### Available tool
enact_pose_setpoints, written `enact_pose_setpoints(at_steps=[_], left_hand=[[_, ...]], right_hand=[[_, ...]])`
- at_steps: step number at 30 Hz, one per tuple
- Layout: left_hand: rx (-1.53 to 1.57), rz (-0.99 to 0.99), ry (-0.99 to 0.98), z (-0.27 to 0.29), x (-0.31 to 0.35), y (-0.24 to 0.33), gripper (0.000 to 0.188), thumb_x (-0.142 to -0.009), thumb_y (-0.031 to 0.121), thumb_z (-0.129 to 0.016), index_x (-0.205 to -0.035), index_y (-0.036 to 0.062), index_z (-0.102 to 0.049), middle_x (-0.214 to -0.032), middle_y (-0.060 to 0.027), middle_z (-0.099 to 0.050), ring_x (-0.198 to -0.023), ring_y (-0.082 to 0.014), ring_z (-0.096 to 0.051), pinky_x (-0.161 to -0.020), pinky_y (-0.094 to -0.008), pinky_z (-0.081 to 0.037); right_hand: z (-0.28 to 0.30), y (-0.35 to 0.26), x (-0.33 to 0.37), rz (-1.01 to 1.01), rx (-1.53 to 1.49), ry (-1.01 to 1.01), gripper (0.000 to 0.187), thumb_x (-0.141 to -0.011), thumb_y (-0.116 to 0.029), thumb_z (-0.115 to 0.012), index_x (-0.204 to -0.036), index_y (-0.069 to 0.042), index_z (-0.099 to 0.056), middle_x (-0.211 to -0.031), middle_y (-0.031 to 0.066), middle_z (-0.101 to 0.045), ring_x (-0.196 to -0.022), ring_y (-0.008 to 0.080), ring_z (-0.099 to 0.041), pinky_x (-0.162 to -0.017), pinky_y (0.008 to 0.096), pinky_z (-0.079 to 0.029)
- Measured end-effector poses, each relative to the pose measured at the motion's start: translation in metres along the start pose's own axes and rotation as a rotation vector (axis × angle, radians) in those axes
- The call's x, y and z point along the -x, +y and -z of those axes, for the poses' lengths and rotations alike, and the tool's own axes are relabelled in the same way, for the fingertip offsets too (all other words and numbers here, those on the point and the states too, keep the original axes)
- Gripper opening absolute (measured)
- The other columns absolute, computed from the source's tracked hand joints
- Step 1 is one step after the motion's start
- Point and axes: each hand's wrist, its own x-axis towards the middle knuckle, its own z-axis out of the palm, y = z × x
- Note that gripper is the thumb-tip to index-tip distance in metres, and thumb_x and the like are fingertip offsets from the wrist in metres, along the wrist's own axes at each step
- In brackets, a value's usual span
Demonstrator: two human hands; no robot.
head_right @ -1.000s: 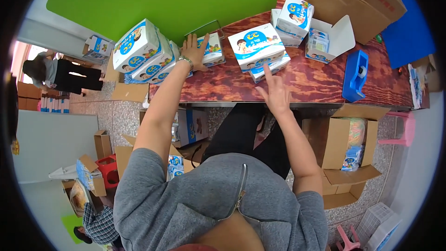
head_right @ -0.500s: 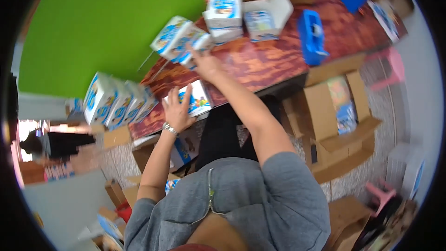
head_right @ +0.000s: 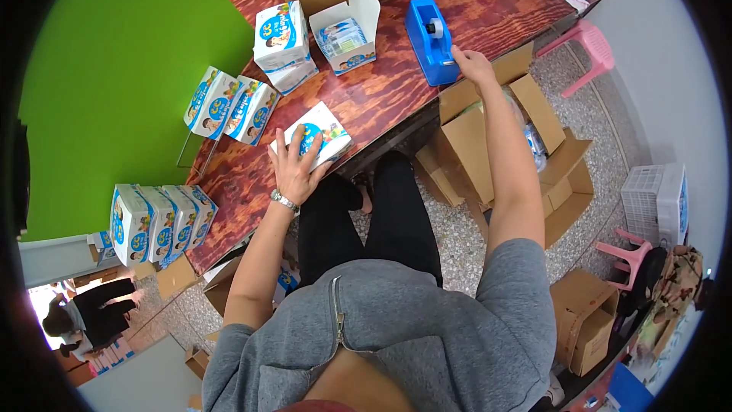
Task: Sorting and packing wet wipes into cardboard boxes.
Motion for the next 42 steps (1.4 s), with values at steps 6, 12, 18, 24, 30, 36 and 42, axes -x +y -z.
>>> enact_pose_setpoints(at_steps=[6,12,18,24,30,36,42], left_hand=[[0.052,0.022,-0.003,-0.003,0.005,0.000,0.061,-0.081,0.045,-0.075,-0.138,0.0302,-0.057,-0.152,-0.0107,-0.038,-0.144,-0.0499,-0.019,-0.103,-0.0779,-0.020],[0.124,0.013,0.095,-0.011,0.010,-0.008,0.056,-0.080,0.043,-0.077,-0.130,0.0220,-0.062,-0.150,-0.0097,-0.043,-0.145,-0.0499,-0.017,-0.104,-0.0777,-0.018],[0.173,-0.014,0.086,-0.005,0.016,-0.016,0.049,-0.082,0.030,-0.074,-0.129,0.0197,-0.062,-0.151,-0.0093,-0.043,-0.147,-0.0485,-0.016,-0.107,-0.0759,-0.015],[0.259,-0.066,0.087,-0.007,0.010,-0.017,0.055,-0.079,0.028,-0.075,-0.131,0.0222,-0.061,-0.147,-0.0122,-0.043,-0.144,-0.0520,-0.018,-0.103,-0.0797,-0.015],[0.274,-0.068,0.102,-0.009,0.013,-0.019,0.055,-0.078,0.027,-0.074,-0.131,0.0198,-0.061,-0.147,-0.0125,-0.043,-0.144,-0.0529,-0.018,-0.102,-0.0801,-0.016],[0.332,0.002,0.095,-0.009,0.014,-0.019,0.055,-0.079,0.030,-0.072,-0.128,0.0102,-0.056,-0.147,-0.0135,-0.044,-0.145,-0.0520,-0.017,-0.104,-0.0791,-0.014],[0.346,0.017,0.057,-0.004,0.014,-0.017,0.048,-0.081,0.026,-0.074,-0.125,0.0154,-0.057,-0.149,-0.0115,-0.044,-0.147,-0.0508,-0.015,-0.108,-0.0752,-0.010]], right_hand=[[-0.009,-0.014,-0.001,-0.026,-0.515,-0.161,0.025,-0.090,-0.030,-0.072,-0.093,-0.004,-0.073,-0.081,-0.0010,-0.066,-0.073,0.0078,-0.057,-0.064,0.0255,-0.045],[-0.029,0.024,0.051,0.014,-0.600,0.056,0.017,-0.088,-0.020,-0.072,-0.087,-0.004,-0.070,-0.075,-0.0025,-0.062,-0.069,0.0080,-0.053,-0.062,0.0257,-0.042],[-0.072,-0.011,0.133,0.107,-0.674,-0.159,0.014,-0.096,-0.017,-0.066,-0.093,-0.004,-0.067,-0.080,0.0006,-0.064,-0.074,0.0055,-0.057,-0.067,0.0212,-0.046],[-0.121,-0.109,0.238,0.036,-0.887,-0.611,0.014,-0.099,-0.013,-0.061,-0.105,-0.001,-0.065,-0.087,0.0045,-0.068,-0.076,0.0111,-0.067,-0.067,0.0244,-0.055],[-0.164,-0.132,0.260,0.064,-0.921,-0.523,0.020,-0.098,-0.013,-0.063,-0.112,0.000,-0.068,-0.087,0.0025,-0.067,-0.077,0.0093,-0.066,-0.069,0.0227,-0.055],[-0.169,-0.136,0.263,0.245,-0.716,-0.359,0.030,-0.096,-0.012,-0.065,-0.124,-0.003,-0.066,-0.083,0.0031,-0.069,-0.075,0.0068,-0.065,-0.069,0.0226,-0.054],[-0.174,-0.134,0.266,0.240,-0.711,-0.351,0.035,-0.095,-0.010,-0.066,-0.129,-0.004,-0.062,-0.081,0.0042,-0.069,-0.075,0.0072,-0.065,-0.070,0.0236,-0.055]])
